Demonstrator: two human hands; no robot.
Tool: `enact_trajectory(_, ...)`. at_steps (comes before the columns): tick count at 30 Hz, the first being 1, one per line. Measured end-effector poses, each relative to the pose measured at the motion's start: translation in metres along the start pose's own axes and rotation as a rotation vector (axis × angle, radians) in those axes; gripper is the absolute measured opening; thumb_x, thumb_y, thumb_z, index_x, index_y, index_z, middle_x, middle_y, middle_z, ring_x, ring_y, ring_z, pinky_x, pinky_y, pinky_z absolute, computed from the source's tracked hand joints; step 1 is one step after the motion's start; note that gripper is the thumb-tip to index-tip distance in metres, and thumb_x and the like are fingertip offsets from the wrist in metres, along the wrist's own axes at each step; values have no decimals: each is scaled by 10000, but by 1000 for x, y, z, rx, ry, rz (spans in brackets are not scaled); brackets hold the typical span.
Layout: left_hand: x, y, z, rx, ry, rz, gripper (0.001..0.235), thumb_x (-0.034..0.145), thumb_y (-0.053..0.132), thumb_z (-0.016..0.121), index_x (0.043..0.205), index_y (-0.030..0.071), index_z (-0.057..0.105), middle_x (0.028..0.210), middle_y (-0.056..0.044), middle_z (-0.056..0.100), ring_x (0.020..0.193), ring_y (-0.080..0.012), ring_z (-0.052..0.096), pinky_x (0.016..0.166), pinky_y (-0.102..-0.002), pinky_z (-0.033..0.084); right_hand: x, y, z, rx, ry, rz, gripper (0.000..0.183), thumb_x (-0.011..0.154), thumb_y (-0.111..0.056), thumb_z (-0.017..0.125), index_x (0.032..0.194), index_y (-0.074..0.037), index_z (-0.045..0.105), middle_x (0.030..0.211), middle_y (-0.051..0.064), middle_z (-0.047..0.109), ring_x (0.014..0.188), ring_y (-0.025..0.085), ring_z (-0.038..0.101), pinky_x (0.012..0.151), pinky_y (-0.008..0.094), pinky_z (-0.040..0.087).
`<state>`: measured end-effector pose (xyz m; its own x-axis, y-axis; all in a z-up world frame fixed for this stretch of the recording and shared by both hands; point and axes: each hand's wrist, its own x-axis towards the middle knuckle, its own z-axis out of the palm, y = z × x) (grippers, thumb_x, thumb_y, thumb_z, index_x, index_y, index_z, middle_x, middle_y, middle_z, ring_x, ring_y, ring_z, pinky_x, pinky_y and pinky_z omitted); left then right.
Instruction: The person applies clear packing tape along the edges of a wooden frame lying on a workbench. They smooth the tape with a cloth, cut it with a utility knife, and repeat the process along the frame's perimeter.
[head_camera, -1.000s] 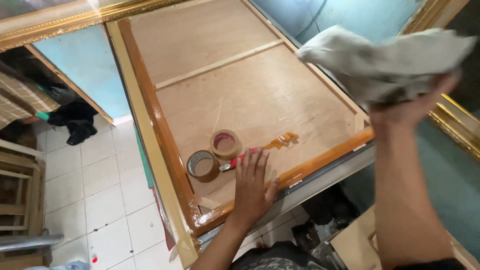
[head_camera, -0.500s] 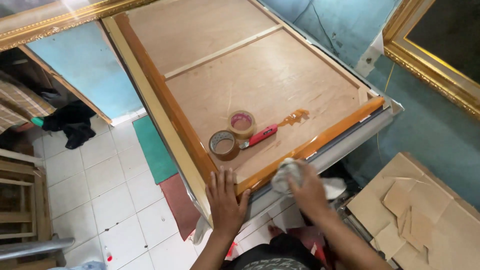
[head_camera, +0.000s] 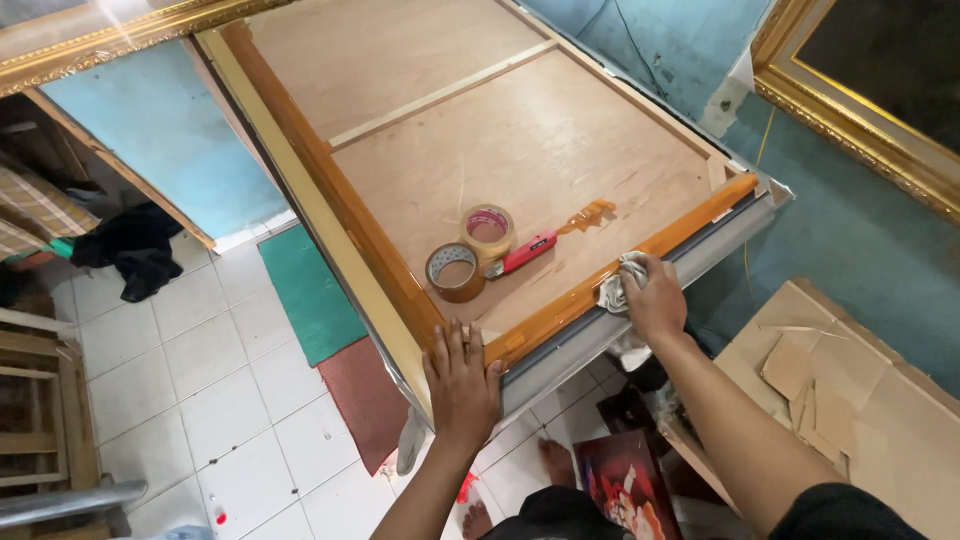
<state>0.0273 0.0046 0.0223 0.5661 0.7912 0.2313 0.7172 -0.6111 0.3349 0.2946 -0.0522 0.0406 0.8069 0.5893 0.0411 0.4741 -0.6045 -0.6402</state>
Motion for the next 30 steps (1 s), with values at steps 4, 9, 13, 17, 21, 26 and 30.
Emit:
enact_trajectory(4,-6,5,8,189,131,58,543,856,381,382,1330,121,320,1410,-111,261,1317,-347,157,1015,-541,142,-54,-34,23,76,7,40,388,791,-469,398,1051,-236,568,1048,95,516,967,277,529,728,413,394)
enact_trajectory(9,-13,36,17,160,150,322,635,723,193,422,1312,-13,303,1387,-161,301,1298,-300,254,1063,-433,173,-103,-54,42,48,-79,-487,169,785,-269,563,920,-171,593,843,44,526,725,245,581,556,385,464)
enact_trajectory(13,3,58,27,211,106,364,823,620,321,551,1344,55,265,1394,-200,244,1294,-330,227,1065,-441,155,-47,-19,25,-62,-45,-315,215,816,-350,524,984,-224,571,1021,46,544,1005,259,556,539,417,493)
enact_trajectory(17,33,85,42,216,70,430,764,716,407,530,1334,36,276,1405,-202,226,1300,-323,212,1057,-426,158,22,13,-8,-2,-16,-74,269,825,-395,464,1007,-214,547,980,45,512,836,255,562,606,395,437)
enact_trajectory(21,70,119,65,259,16,535,741,780,446,466,1343,11,257,1406,-187,238,1297,-320,220,1045,-417,173,90,55,-30,14,42,-27,306,864,-407,409,1053,-205,540,1077,48,485,858,245,555,550,385,433)
enact_trajectory(26,114,164,97,218,6,577,732,791,423,442,1345,-15,246,1404,-200,239,1298,-322,219,1037,-412,191,161,96,-52,5,102,46,272,850,-380,446,1044,-212,539,1072,47,483,924,260,533,626,434,422)
enact_trajectory(30,141,194,113,136,-55,575,676,854,415,365,1343,-33,237,1391,-215,252,1286,-338,232,1018,-424,211,175,109,-51,35,216,-33,241,849,-317,497,1030,-168,549,955,104,484,894,312,517,644,445,420)
